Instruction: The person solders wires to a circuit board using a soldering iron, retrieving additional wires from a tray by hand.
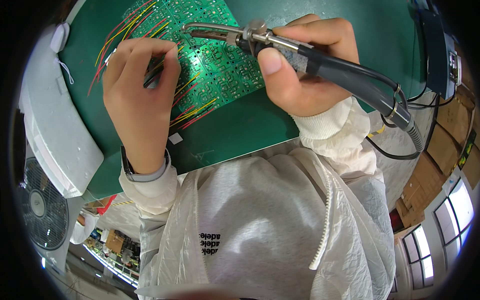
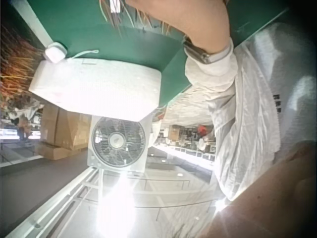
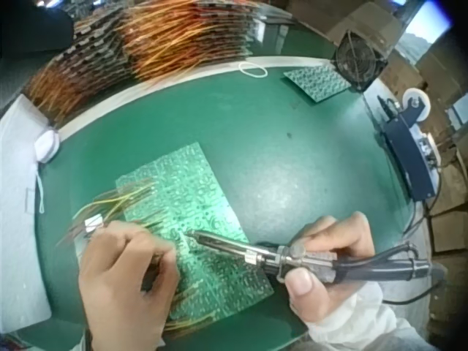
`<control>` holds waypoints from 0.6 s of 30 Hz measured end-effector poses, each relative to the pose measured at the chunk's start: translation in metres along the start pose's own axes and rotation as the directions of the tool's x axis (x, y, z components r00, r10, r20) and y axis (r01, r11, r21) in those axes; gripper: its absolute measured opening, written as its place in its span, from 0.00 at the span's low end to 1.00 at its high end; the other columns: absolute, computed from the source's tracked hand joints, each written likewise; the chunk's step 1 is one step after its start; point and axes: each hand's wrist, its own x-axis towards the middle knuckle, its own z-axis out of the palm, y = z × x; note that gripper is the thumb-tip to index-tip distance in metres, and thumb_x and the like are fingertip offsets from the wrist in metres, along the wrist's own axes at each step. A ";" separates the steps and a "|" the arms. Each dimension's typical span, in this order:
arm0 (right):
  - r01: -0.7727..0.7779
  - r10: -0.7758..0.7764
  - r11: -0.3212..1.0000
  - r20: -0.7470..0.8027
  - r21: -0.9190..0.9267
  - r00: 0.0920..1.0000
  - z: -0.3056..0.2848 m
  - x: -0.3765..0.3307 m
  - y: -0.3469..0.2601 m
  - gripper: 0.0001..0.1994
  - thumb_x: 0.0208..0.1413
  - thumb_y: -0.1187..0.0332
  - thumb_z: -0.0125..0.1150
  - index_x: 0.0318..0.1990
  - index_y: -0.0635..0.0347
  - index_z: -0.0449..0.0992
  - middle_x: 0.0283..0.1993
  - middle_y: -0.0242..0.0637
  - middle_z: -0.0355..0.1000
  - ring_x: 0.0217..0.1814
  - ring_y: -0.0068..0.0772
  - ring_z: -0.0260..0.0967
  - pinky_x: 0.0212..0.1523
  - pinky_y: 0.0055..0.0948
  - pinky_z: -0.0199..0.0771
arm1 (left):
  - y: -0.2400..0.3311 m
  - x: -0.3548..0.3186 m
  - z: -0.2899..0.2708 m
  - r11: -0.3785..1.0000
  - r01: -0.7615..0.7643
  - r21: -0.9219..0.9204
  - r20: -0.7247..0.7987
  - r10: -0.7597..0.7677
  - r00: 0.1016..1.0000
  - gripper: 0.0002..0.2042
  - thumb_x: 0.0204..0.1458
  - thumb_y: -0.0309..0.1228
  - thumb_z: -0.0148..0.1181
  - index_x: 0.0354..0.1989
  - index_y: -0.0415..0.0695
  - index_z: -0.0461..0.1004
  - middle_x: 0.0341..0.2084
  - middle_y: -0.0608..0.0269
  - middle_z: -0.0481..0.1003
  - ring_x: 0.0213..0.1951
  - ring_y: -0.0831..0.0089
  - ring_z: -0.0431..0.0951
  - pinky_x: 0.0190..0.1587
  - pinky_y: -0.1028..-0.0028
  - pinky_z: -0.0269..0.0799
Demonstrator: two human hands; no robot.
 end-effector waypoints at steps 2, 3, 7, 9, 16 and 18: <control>0.005 -0.005 1.000 -0.022 0.001 1.000 -0.001 0.001 0.000 0.14 0.40 0.74 0.60 0.31 0.67 0.60 0.22 0.40 0.67 0.19 0.18 0.60 0.20 0.15 0.60 | 0.004 0.003 -0.003 0.998 -0.012 0.055 -0.015 0.013 1.000 0.05 0.36 0.21 0.58 0.23 0.41 0.70 0.23 0.62 0.69 0.27 0.71 0.70 0.31 0.76 0.65; 0.003 -0.003 1.000 -0.032 -0.002 0.999 -0.002 0.002 0.000 0.13 0.40 0.74 0.60 0.31 0.67 0.61 0.22 0.40 0.67 0.19 0.18 0.60 0.21 0.15 0.60 | 0.006 0.004 -0.004 0.995 -0.012 0.098 0.013 0.011 1.000 0.05 0.37 0.21 0.58 0.25 0.42 0.70 0.23 0.63 0.69 0.28 0.71 0.70 0.32 0.76 0.64; 0.012 -0.013 1.000 -0.080 -0.006 0.997 -0.002 0.004 0.000 0.13 0.41 0.75 0.59 0.31 0.68 0.61 0.23 0.39 0.67 0.20 0.19 0.60 0.22 0.16 0.60 | -0.001 0.005 -0.029 0.985 -0.037 0.167 -0.021 0.041 0.999 0.06 0.40 0.25 0.58 0.30 0.43 0.72 0.27 0.65 0.71 0.31 0.74 0.70 0.35 0.77 0.63; 0.033 -0.033 0.999 -0.097 -0.004 0.995 -0.001 0.005 0.001 0.13 0.41 0.75 0.59 0.32 0.67 0.61 0.23 0.39 0.66 0.20 0.19 0.60 0.22 0.16 0.60 | -0.021 0.004 -0.063 0.977 0.051 0.207 -0.069 -0.037 0.997 0.08 0.45 0.30 0.55 0.34 0.43 0.72 0.32 0.65 0.73 0.33 0.79 0.70 0.35 0.79 0.62; 0.046 -0.043 0.999 -0.128 0.027 0.991 -0.002 0.001 0.001 0.12 0.42 0.77 0.57 0.34 0.66 0.61 0.26 0.38 0.65 0.23 0.18 0.59 0.26 0.15 0.60 | -0.221 0.074 -0.224 0.812 0.317 0.490 0.077 -0.403 0.912 0.14 0.48 0.31 0.47 0.42 0.40 0.68 0.34 0.59 0.72 0.37 0.73 0.71 0.40 0.79 0.63; 0.109 -0.121 0.989 -0.126 -0.103 0.985 -0.004 0.003 0.002 0.10 0.43 0.74 0.55 0.31 0.65 0.60 0.21 0.41 0.63 0.16 0.24 0.61 0.16 0.17 0.62 | -0.278 0.084 -0.224 0.721 0.517 0.461 0.156 -0.639 0.753 0.13 0.46 0.27 0.48 0.40 0.37 0.68 0.30 0.58 0.72 0.34 0.75 0.70 0.39 0.79 0.63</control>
